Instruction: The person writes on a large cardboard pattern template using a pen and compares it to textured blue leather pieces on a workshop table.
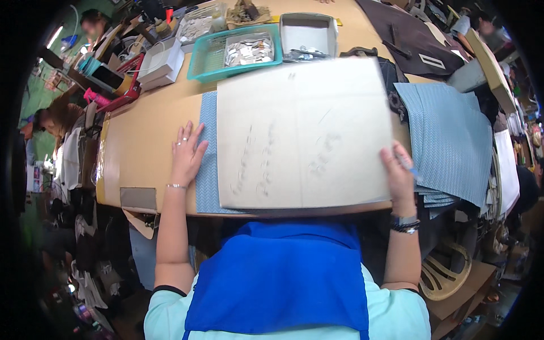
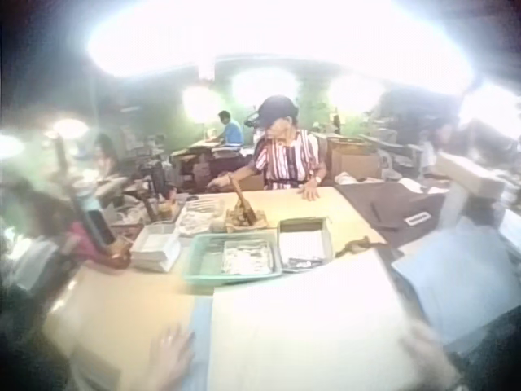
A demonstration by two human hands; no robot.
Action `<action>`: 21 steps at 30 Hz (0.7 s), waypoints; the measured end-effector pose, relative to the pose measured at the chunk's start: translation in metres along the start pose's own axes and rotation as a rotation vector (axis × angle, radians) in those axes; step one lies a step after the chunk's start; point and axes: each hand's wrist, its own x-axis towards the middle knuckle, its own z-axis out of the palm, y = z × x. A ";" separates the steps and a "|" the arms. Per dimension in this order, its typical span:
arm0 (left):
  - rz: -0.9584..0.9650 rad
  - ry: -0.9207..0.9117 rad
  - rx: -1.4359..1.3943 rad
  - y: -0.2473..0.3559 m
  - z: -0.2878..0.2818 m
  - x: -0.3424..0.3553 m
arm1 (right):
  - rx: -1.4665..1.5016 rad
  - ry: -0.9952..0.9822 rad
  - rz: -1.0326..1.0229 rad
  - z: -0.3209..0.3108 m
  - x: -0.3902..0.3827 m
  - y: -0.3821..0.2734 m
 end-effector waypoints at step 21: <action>-0.035 0.041 0.092 0.008 0.005 0.017 | -0.339 -0.050 -0.084 0.056 -0.003 0.035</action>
